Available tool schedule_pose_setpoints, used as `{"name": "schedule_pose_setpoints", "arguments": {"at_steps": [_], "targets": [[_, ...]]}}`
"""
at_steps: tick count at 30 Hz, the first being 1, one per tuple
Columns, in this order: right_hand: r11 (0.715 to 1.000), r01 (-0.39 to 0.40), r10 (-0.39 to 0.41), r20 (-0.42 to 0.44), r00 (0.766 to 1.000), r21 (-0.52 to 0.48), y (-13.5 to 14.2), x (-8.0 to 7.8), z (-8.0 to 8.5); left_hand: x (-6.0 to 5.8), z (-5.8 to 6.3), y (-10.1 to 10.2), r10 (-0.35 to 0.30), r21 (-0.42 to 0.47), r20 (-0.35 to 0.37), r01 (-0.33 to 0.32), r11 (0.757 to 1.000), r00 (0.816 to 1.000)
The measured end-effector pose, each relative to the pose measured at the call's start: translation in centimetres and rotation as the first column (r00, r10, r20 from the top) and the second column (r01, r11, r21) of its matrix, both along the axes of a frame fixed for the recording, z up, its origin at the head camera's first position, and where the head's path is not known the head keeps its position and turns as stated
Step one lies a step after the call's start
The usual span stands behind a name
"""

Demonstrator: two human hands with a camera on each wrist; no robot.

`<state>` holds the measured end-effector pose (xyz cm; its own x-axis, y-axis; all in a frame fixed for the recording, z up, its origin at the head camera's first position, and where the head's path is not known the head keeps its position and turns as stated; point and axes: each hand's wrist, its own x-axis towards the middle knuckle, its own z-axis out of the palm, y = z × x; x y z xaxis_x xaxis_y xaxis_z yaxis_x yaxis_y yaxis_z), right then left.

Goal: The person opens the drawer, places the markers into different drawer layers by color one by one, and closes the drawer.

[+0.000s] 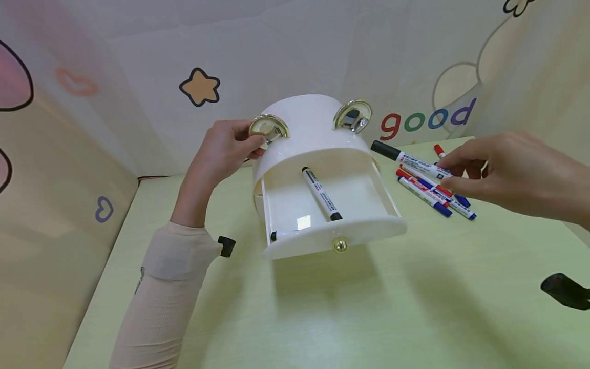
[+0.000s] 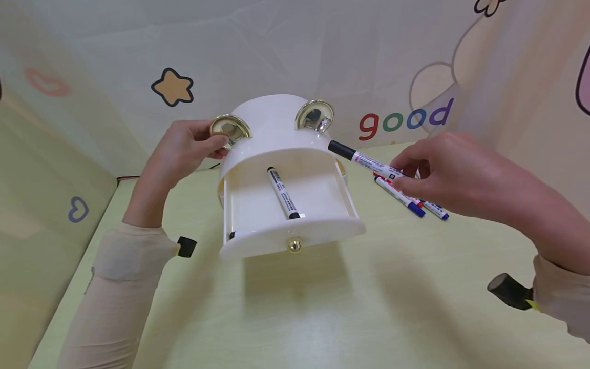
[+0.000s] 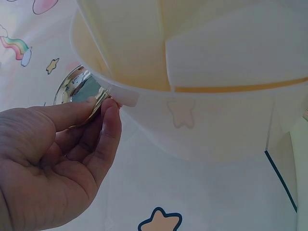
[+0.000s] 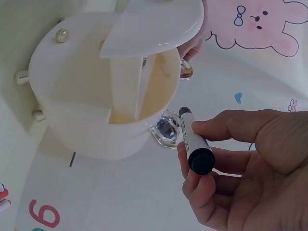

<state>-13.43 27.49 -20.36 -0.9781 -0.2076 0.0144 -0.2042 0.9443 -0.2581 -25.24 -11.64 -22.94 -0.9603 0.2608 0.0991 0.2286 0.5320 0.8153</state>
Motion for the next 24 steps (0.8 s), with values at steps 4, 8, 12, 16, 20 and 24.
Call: {"name": "schedule_pose_setpoints", "arguments": {"at_steps": [4,8,12,16,20,24], "targets": [[0.999,-0.022,0.023,-0.006,1.000,0.024,-0.1,0.1,0.1,0.0,-0.1,0.0,0.000,-0.008,-0.003,0.000,1.000,1.000],[0.999,-0.033,0.033,-0.005,0.999,0.041,-0.3,0.2,0.3,0.1,0.0,0.0,0.005,-0.021,-0.001,-0.005,1.000,1.000],[0.997,-0.051,0.051,-0.006,0.999,0.057,-0.6,0.3,0.5,0.1,0.0,0.0,0.007,-0.013,0.007,-0.007,1.000,1.000],[0.995,-0.078,0.078,-0.003,0.997,0.067,-1.0,0.2,0.7,0.0,0.0,-0.1,0.004,0.001,0.004,-0.004,1.000,1.000],[0.994,-0.095,0.094,0.025,0.995,0.052,-1.5,-0.2,0.8,0.0,0.0,-0.1,0.009,0.007,-0.002,-0.008,1.000,1.000],[0.993,-0.112,0.111,0.047,0.993,0.038,-2.0,-0.8,1.0,0.0,0.0,-0.1,0.011,0.004,-0.005,-0.011,1.000,1.000]]}}
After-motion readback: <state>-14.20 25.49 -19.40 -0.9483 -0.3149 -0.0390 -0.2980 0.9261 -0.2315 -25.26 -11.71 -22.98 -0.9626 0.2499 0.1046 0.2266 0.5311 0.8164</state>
